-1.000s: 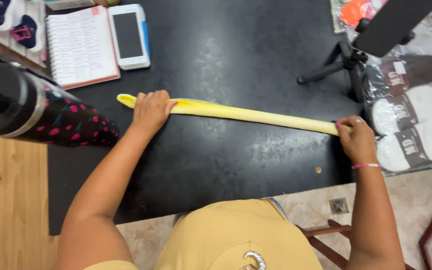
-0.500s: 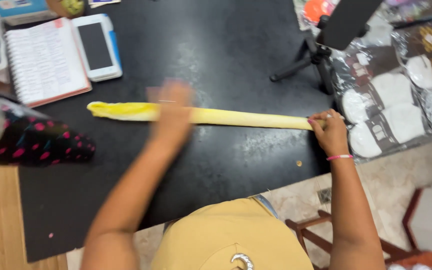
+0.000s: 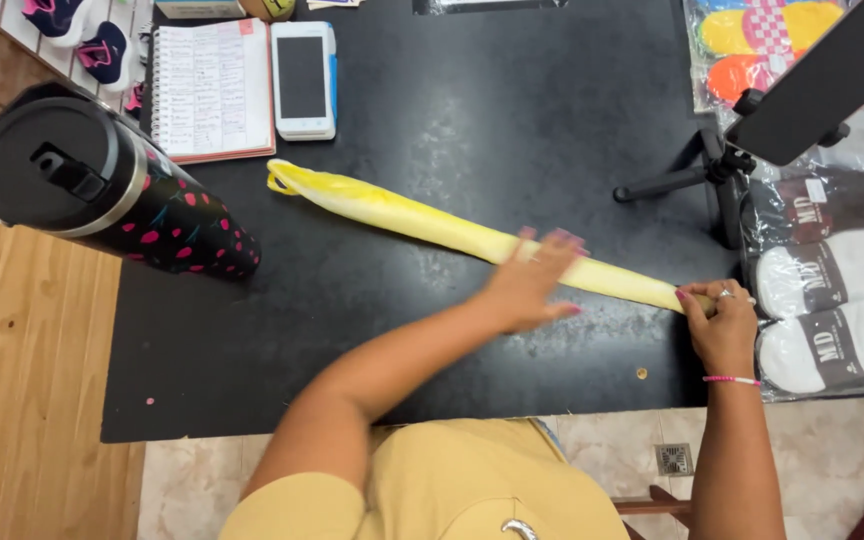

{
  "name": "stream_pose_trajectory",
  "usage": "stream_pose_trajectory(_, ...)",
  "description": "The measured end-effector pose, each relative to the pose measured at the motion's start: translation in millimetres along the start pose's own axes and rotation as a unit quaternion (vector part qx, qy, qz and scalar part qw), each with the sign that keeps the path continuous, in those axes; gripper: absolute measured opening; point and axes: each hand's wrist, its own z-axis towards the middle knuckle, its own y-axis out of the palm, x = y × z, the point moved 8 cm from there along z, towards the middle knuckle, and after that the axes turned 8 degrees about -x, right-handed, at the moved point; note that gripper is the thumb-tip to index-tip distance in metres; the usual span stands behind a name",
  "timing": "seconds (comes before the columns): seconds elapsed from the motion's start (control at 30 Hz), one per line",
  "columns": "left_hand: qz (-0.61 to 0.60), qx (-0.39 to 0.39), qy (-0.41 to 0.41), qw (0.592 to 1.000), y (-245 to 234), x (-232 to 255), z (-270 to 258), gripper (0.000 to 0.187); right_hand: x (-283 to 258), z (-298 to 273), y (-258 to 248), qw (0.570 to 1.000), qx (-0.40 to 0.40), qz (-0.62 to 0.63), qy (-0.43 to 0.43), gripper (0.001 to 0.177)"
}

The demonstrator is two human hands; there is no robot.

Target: The person unfolds a yellow and white striped cloth on a black table, then folds it into a compact bundle by hand. They then place the folded cloth into a cardboard box located on a shelf.

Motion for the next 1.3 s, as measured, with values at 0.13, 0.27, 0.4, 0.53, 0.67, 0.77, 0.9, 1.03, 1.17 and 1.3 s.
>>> stream_pose_trajectory(0.13, -0.147, 0.102, -0.104, 0.978, -42.2, -104.0, -86.2, 0.080, -6.2, -6.4, -6.6, 0.998, 0.016, -0.045, -0.029, 0.011)
stream_pose_trajectory(0.27, -0.067, 0.108, -0.240, 0.963, -81.7, -184.2, -162.7, 0.071, -39.7, -15.0, -24.9, 0.988, 0.077, -0.101, -0.093, 0.006)
stream_pose_trajectory(0.4, 0.007, 0.011, -0.335, 0.942, -66.7, -213.7, -184.0, 0.083, -79.0, -31.3, -22.6, 0.927, 0.048, -0.335, -0.162, 0.011)
stream_pose_trajectory(0.53, 0.168, 0.030, -0.310, 0.936, -43.5, -231.9, -171.1, 0.084, -135.5, -40.9, -38.0, 0.864, 0.017, -0.474, -0.170, 0.032)
stream_pose_trajectory(0.67, 0.310, 0.095, -0.240, 0.915, -38.3, -237.1, -156.5, 0.067, -102.9, -35.2, -13.7, 0.892, -0.014, -0.426, -0.152, 0.032)
stream_pose_trajectory(0.77, 0.292, -0.033, -0.270, 0.917, -16.7, -266.4, -144.7, 0.073, -82.5, -23.7, 6.1, 0.898, -0.052, -0.423, -0.109, 0.016)
stream_pose_trajectory(0.9, 0.356, 0.129, -0.205, 0.902, -46.8, -244.8, -142.5, 0.014, -45.3, -41.3, -0.1, 0.930, 0.083, -0.357, -0.030, 0.010)
stream_pose_trajectory(1.03, 0.348, 0.199, -0.157, 0.903, -190.5, -109.9, -123.3, 0.032, -20.1, -122.7, -61.8, 0.970, 0.065, -0.158, 0.174, 0.044)
stream_pose_trajectory(1.17, 0.196, 0.307, 0.043, 0.930, -274.3, 17.0, -73.8, 0.060, -21.0, -247.6, -129.3, 0.957, 0.068, -0.057, 0.276, 0.043)
stream_pose_trajectory(1.3, 0.111, 0.373, 0.277, 0.879, -305.7, 166.3, 6.5, 0.055, -20.2, -387.8, -83.6, 0.881, -0.034, 0.255, 0.396, 0.034)
